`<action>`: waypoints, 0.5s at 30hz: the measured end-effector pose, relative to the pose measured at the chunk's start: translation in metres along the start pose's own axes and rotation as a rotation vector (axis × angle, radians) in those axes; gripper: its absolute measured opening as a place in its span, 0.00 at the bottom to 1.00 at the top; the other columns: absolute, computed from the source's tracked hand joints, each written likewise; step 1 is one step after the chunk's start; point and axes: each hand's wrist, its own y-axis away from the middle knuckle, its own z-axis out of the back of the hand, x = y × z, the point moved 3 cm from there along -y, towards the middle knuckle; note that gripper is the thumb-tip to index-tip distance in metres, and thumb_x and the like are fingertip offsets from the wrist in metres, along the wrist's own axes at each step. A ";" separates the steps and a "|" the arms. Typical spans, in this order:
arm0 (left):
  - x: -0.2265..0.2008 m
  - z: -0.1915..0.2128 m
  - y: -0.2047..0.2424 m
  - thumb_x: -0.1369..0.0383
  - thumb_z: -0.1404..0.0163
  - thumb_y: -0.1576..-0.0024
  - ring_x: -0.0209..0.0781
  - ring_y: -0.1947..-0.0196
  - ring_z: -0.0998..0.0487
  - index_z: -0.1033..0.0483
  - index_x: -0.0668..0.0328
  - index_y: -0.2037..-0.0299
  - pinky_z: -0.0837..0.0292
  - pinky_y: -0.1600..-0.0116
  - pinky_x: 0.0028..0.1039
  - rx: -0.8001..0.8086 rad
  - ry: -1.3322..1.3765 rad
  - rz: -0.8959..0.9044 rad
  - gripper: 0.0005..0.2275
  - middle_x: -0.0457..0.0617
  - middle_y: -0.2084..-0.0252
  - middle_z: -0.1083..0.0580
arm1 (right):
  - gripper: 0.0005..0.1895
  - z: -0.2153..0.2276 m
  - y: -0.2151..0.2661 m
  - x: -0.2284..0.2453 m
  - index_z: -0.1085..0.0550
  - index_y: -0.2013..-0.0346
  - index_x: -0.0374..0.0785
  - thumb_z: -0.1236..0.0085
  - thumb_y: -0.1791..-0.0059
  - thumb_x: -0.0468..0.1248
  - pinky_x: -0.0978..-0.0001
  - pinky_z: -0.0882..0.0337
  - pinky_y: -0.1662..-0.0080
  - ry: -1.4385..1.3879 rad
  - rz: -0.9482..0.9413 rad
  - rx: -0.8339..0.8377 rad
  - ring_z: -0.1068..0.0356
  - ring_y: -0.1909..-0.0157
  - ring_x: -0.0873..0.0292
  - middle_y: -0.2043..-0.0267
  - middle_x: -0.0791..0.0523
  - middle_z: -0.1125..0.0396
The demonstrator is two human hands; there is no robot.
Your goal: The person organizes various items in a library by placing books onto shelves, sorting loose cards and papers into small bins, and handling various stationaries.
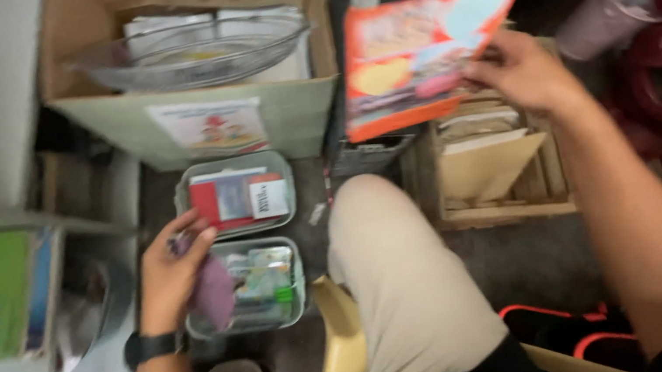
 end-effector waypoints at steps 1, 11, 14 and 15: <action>-0.004 -0.002 0.001 0.70 0.33 0.43 0.47 0.46 0.19 0.19 0.65 0.36 0.27 0.35 0.38 0.018 -0.004 -0.003 0.23 0.61 0.49 0.17 | 0.13 0.023 0.017 -0.015 0.27 0.42 0.21 0.41 0.42 0.21 0.49 0.21 0.54 0.002 -0.009 -0.016 0.27 0.54 0.46 0.53 0.41 0.30; 0.035 -0.014 0.011 0.62 0.36 0.44 0.38 0.40 0.22 0.16 0.50 0.39 0.30 0.39 0.32 0.029 -0.384 0.361 0.21 0.47 0.40 0.18 | 0.12 0.102 0.171 -0.220 0.21 0.49 0.39 0.36 0.47 0.29 0.62 0.28 0.61 -0.004 -0.746 -0.108 0.25 0.60 0.56 0.55 0.51 0.21; 0.055 -0.013 0.013 0.63 0.37 0.44 0.39 0.46 0.21 0.15 0.54 0.38 0.30 0.39 0.32 0.037 -0.434 0.378 0.22 0.48 0.45 0.17 | 0.24 0.074 0.196 -0.264 0.21 0.44 0.37 0.35 0.54 0.21 0.58 0.24 0.61 -0.075 -0.912 -0.164 0.24 0.60 0.53 0.54 0.49 0.21; 0.065 -0.011 0.014 0.64 0.37 0.43 0.42 0.58 0.18 0.15 0.55 0.36 0.29 0.45 0.31 0.029 -0.443 0.377 0.23 0.51 0.56 0.15 | 0.28 0.062 0.200 -0.286 0.20 0.42 0.35 0.37 0.57 0.18 0.60 0.19 0.52 -0.186 -0.911 -0.218 0.21 0.53 0.51 0.49 0.49 0.21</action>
